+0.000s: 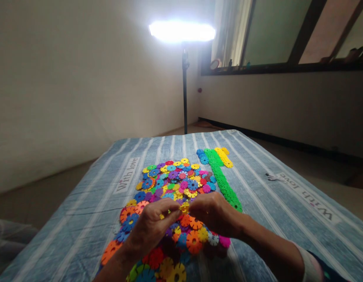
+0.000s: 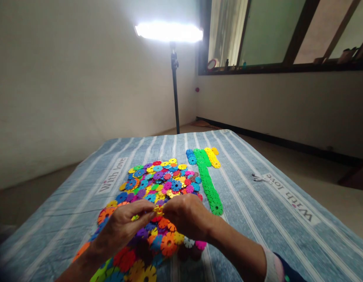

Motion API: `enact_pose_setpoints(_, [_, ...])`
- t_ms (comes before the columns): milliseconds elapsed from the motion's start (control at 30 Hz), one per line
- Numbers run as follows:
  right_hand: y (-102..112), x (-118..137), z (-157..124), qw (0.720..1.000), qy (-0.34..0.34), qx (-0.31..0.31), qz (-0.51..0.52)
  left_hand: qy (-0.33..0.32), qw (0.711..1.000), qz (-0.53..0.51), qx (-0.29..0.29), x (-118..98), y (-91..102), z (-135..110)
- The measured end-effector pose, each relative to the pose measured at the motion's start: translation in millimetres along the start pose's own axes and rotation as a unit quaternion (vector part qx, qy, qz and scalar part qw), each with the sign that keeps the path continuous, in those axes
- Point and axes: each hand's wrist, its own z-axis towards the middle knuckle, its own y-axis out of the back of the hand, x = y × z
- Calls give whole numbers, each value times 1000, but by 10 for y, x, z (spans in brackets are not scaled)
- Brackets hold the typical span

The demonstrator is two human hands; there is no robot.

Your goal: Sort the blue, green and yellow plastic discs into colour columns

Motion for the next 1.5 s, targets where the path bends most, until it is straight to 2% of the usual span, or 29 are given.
enact_pose_setpoints(200, [-94,-82,-40,995,-77,-56,-33,-22,999,-18,-22,-52,-49,-4])
enact_pose_setpoints(333, [-63,-51,-38,998,-62,-24,-5,-33,999,-18,-14,-94,-84,-24])
enact_pose_setpoints(433, [96,-120,-43,999,-46,-14,14,-43,999,-3,-12,-111,-81,-28])
enact_pose_setpoints(500, [293,-293,-54,997,-68,-38,15,-44,999,3,-20,-94,-51,-19])
enact_pose_setpoints(567, [538,-576,-67,992,-103,-67,-7,-41,998,13,-36,-53,-1,-3])
enact_pose_setpoints(633, [783,-923,-80,978,-174,-99,-66,-33,997,33,-55,8,52,14])
enact_pose_setpoints(733, [1051,-1401,-92,936,-291,-49,-191,-14,995,62,-74,126,111,30])
enact_pose_setpoints(800, [1133,-1621,-93,925,-314,-27,-212,0,994,71,-83,215,129,35])
enact_pose_setpoints(1000, [1114,-1888,-41,919,-324,7,-223,52,990,70,-109,408,147,62])
enact_pose_setpoints(1267, [1057,-2020,47,909,-332,19,-251,92,986,79,-113,432,231,68])
enact_pose_setpoints(1500, [996,-2068,38,897,-342,24,-279,131,978,99,-127,575,335,70])
